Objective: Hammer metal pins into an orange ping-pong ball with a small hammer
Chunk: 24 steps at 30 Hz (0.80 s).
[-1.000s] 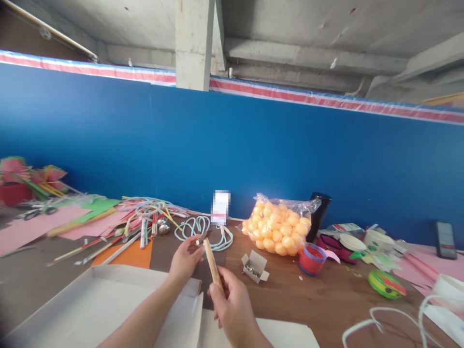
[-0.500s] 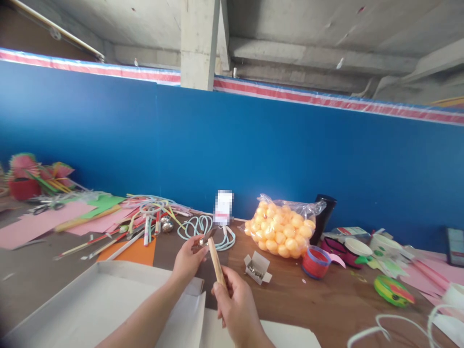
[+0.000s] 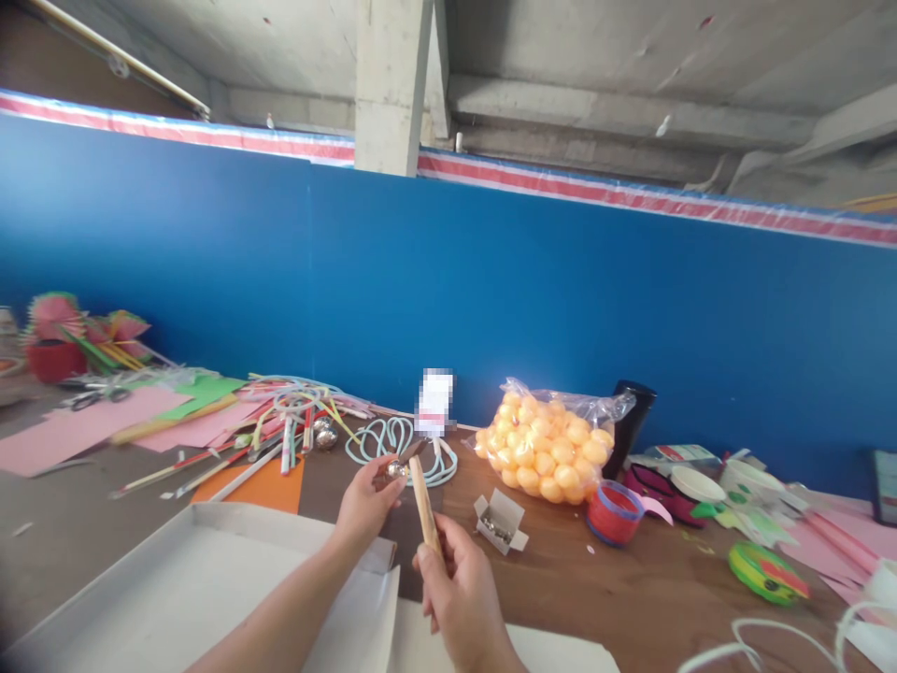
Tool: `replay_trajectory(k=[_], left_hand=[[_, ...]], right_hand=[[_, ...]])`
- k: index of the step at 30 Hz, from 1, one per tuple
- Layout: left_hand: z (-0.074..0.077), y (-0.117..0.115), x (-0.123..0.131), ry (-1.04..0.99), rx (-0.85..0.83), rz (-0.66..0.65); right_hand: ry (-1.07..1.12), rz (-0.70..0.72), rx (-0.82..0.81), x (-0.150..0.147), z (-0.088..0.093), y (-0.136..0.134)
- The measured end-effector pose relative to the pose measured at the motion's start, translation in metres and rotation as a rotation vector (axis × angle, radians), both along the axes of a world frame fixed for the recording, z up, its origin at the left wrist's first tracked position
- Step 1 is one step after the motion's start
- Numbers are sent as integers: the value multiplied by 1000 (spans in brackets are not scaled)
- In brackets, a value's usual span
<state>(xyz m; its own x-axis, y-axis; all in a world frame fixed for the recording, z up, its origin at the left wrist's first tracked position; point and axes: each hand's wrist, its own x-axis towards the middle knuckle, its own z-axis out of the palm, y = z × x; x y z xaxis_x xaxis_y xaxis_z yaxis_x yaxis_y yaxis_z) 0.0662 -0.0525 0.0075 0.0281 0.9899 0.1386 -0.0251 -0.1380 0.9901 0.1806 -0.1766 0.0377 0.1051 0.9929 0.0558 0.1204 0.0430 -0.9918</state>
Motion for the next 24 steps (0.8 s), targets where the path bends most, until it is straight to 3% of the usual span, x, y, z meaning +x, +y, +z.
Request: replay_trajectory(k=[13,19,24], left_hand=[[-6,3,1,-29,-24,7],[-4,3,1,-8,-3,11],[0,1,-1,28,10,52]], right_hand=[[-16,17,-14,2,-6,3],[2,-46,9,7,-14,8],[-36,-42,-125,11,-21,16]])
